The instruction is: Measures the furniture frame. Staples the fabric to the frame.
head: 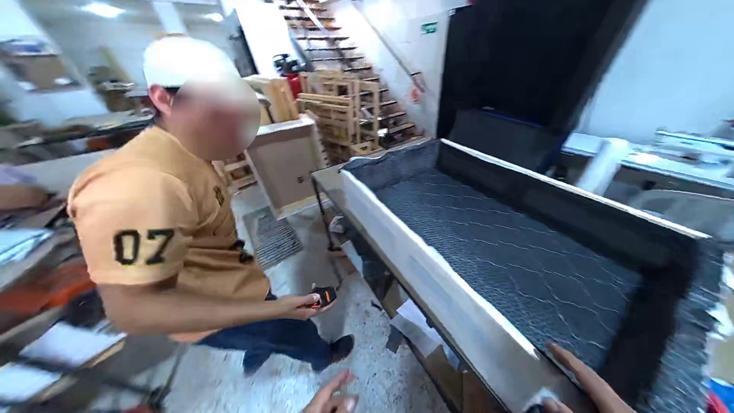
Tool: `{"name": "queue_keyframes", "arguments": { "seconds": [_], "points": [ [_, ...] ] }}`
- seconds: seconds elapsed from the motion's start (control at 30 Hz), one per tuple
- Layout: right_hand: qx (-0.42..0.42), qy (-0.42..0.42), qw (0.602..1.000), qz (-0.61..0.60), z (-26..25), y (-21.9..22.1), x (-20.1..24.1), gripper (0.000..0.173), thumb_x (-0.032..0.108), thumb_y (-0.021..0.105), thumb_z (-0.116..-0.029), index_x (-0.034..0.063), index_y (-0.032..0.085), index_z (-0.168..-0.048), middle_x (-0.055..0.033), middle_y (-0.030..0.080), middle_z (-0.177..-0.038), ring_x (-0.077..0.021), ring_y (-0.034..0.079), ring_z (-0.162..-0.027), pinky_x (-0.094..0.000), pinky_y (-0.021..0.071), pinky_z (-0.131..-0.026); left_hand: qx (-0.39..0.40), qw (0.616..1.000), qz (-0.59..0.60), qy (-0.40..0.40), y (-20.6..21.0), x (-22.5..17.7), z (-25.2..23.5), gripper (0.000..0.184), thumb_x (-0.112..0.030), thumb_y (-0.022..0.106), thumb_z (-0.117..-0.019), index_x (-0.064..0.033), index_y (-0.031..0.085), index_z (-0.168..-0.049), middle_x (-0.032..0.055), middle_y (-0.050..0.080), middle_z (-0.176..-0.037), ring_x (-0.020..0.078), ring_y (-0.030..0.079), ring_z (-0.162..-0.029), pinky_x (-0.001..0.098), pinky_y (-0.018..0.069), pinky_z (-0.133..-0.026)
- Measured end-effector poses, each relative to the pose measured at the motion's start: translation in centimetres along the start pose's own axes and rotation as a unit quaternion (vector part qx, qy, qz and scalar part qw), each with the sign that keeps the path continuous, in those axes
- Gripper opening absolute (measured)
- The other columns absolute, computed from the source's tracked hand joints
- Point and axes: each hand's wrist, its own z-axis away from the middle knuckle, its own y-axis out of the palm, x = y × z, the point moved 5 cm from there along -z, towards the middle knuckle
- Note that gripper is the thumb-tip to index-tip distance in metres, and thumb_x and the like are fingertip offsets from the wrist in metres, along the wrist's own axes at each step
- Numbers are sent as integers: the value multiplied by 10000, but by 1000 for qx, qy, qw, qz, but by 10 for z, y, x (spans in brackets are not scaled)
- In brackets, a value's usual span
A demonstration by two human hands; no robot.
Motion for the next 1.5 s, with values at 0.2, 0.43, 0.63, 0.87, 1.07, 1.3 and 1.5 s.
{"name": "queue_keyframes", "arguments": {
  "seconds": [0.2,0.43,0.63,0.87,1.07,1.3,1.5],
  "points": [
    [37,-164,955,-244,-47,75,88,591,386,589,-1036,-91,545,-1382,-205,670,-1297,-270,658,-1203,-461,542,-1048,-223,854,-348,316,-63,-82,-31,407,-356,616,-1005,-127,667,-1338,98,682,-1329,240,637,-1253,482,534,-1058],
    [276,-167,922,-215,-102,241,175,755,621,640,-942,163,495,-1525,-15,622,-1414,-133,641,-1216,-400,578,-1000,106,856,-483,152,-116,-79,-102,811,-689,737,-805,-282,554,-1482,-20,499,-1558,197,366,-1507,618,231,-1251],
    [288,-142,872,-371,-120,269,223,562,465,637,-1007,38,596,-1371,-76,707,-1216,-128,689,-1069,-364,578,-954,88,805,-456,369,-126,-85,-132,655,-601,689,-889,-212,621,-1411,-3,623,-1439,252,502,-1419,655,318,-1197],
    [306,-56,751,-582,-152,221,232,1069,860,297,-912,16,373,-1565,-166,546,-1499,-271,630,-1258,-434,569,-986,221,844,-219,436,-108,-146,-163,491,-490,706,-914,-254,646,-1340,72,630,-1109,212,579,-1044,355,454,-979],
    [177,19,802,-570,-173,175,205,623,339,707,-978,108,448,-1495,-107,676,-1237,-209,708,-1018,-406,627,-860,174,897,-165,372,-36,-121,-223,398,-248,630,-993,-314,606,-1385,37,602,-1412,180,604,-1256,375,539,-1037],
    [9,-6,894,-448,-198,148,148,860,366,693,-990,98,199,-1641,-128,564,-1469,-217,660,-1209,-400,595,-1009,288,930,220,65,52,-95,-259,820,-449,647,-988,39,315,-1557,163,595,-1412,248,641,-1225,449,566,-1024],
    [33,-96,973,-206,-218,81,103,373,361,542,-1077,163,681,-1360,13,724,-1262,-95,705,-1088,-334,605,-964,335,880,337,19,95,-86,-284,722,-162,783,-893,-23,421,-1502,164,650,-1278,228,700,-998,387,623,-789]
  ]
}}
